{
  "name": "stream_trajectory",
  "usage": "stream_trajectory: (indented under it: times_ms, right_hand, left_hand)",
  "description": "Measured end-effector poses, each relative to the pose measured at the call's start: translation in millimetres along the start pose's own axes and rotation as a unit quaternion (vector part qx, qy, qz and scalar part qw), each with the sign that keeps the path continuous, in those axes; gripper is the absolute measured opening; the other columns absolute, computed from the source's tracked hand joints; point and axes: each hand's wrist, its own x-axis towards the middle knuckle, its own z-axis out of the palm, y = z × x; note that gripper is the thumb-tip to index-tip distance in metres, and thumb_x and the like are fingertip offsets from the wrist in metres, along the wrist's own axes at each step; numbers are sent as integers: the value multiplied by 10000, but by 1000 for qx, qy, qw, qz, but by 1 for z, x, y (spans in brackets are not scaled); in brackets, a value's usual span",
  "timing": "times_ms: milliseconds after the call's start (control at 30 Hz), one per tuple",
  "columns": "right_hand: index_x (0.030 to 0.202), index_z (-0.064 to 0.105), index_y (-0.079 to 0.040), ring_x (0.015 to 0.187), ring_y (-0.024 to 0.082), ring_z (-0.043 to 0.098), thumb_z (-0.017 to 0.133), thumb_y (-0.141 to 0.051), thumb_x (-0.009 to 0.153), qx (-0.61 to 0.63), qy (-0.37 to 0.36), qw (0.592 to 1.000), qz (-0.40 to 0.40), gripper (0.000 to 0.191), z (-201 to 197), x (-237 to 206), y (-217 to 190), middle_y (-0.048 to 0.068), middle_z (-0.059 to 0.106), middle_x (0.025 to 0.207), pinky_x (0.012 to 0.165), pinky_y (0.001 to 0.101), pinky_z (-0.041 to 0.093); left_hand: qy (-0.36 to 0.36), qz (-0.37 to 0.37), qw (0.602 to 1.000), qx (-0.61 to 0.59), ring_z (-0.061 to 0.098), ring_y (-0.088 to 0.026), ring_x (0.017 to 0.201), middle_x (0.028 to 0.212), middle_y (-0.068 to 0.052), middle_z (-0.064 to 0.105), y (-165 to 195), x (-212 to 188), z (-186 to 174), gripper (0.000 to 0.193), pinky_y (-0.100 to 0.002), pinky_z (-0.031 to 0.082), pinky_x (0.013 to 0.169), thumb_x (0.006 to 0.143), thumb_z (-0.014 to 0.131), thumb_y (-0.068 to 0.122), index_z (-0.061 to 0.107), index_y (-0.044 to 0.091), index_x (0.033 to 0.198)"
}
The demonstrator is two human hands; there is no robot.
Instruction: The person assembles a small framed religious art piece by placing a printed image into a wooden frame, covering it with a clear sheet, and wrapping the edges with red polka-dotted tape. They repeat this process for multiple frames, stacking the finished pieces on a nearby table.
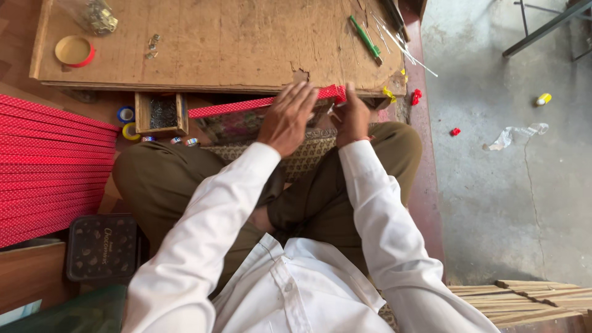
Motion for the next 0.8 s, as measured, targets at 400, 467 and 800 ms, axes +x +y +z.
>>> stream_trajectory:
  times_ms: [400,467,800]
  right_hand:
    - [1068,694,-60,504,89,514,765,-253,912,138,13,990,20,259,13,-6,5,-13,626,730,474,245,422]
    - [1074,684,-58,502,88,504,767,-254,912,144,6,989,32,268,13,-5,4,-19,611,721,471,247,421]
    - [1223,619,-40,709,100,583,827,-281,884,45,-26,996,-71,466,15,-7,15,8,659,898,604,272,485]
  left_hand:
    - [-67,-195,975,-86,732,-341,870,939,-156,770,35,49,-4,253,-465,563,763,917,735,289,758,98,1081]
    - [-48,-184,977,-95,732,-347,844,927,-156,767,35,51,-6,262,-469,564,741,894,746,275,758,117,1103]
    - [-38,-190,978,-73,730,-352,829,876,-138,768,32,56,-3,116,-493,565,755,898,708,224,760,129,938]
